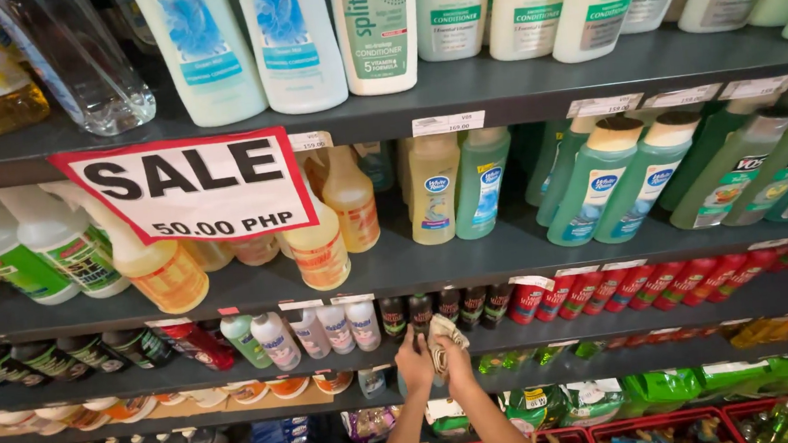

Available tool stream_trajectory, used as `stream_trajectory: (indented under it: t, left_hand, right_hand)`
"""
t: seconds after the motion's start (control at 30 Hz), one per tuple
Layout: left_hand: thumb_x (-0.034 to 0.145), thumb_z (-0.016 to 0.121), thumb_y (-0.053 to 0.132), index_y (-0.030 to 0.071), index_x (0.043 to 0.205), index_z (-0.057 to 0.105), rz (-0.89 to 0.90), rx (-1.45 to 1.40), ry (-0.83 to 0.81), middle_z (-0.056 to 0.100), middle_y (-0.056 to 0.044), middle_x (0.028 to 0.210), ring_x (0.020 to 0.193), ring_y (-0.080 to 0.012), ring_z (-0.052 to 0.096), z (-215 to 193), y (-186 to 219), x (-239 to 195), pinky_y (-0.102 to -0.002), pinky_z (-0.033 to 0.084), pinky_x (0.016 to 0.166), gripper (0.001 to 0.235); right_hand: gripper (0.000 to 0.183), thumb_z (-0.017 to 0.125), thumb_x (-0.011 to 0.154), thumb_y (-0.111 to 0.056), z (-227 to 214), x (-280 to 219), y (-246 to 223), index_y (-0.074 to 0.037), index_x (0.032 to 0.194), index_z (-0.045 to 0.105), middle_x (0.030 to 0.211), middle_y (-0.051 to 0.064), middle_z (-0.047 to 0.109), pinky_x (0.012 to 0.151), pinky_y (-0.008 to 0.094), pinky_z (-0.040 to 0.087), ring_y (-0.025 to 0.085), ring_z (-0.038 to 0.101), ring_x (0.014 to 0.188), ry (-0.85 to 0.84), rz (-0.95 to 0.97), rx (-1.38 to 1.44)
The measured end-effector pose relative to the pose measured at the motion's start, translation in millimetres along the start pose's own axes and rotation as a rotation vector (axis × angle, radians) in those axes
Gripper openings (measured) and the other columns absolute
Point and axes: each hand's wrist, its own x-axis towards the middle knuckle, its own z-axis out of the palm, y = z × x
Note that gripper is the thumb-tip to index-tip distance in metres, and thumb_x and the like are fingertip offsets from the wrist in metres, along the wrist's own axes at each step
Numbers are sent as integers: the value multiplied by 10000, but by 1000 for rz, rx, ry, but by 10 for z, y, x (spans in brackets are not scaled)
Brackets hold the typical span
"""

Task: Wiping down shampoo and conditioner bottles on a retail shelf using a cloth.

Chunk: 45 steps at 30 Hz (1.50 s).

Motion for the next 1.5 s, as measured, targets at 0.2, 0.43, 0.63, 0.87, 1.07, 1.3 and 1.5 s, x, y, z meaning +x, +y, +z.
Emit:
stream_trajectory:
  t: [0.2,0.43,0.63,0.87,1.07,1.3,1.5]
  left_hand:
    - [959,570,151,93,1434,577,0,-93,-122,684,-242,1217,1101,-363,685,322,-492,182,-405,536,903,479]
    - [940,535,74,4,1302,625,201,-350,62,722,-188,1211,1033,-259,707,-159,19,90,-342,540,879,380]
    - [989,629,219,10,1337,530,44,-63,17,714,-204,856,753,-311,683,-723,759,408,-410,531,708,419]
    - [845,803,301,34,1306,500,66,290,-157,714,-240,855,818,-439,669,-914,916,587,-534,521,753,613]
    - [722,822,100,19,1271,484,318,111,-79,594,-243,1169,1090,-450,582,-808,415,373,-491,491,914,650]
    - [712,780,18,-41,1378,402,307,33,-104,540,-261,1228,1146,-478,520,-784,620,366,-505,419,989,768]
    - [787,807,132,-45,1395,401,449,115,-125,511,-317,1297,1202,-486,495,-624,154,263,-493,405,1039,752]
  right_hand:
    - [400,701,853,-289,79,-16,-90,-99,1205,700,1004,50,737,701,354,535,194,703,853,-38,71,-50]
    - [408,701,886,-297,-65,196,163,-55,1212,734,999,83,704,676,353,502,213,664,822,-44,32,-142]
    - [407,668,885,-270,246,-65,196,-62,1228,737,1060,60,701,718,337,501,192,655,871,-140,-5,-118]
    - [465,643,847,-230,410,-180,132,-72,1284,672,1198,54,726,858,350,543,205,696,1047,-108,-29,-74]
    - [517,671,827,-201,309,-170,128,-58,1324,651,1247,61,715,909,351,528,199,685,1093,-91,-103,-90]
    - [529,683,802,-167,379,-373,-258,-64,1320,646,1249,56,715,932,342,524,199,683,1110,-117,-177,-160]
    - [533,669,841,-206,131,-485,-315,-43,1347,637,1294,95,697,966,355,502,233,662,1157,-88,-132,-201]
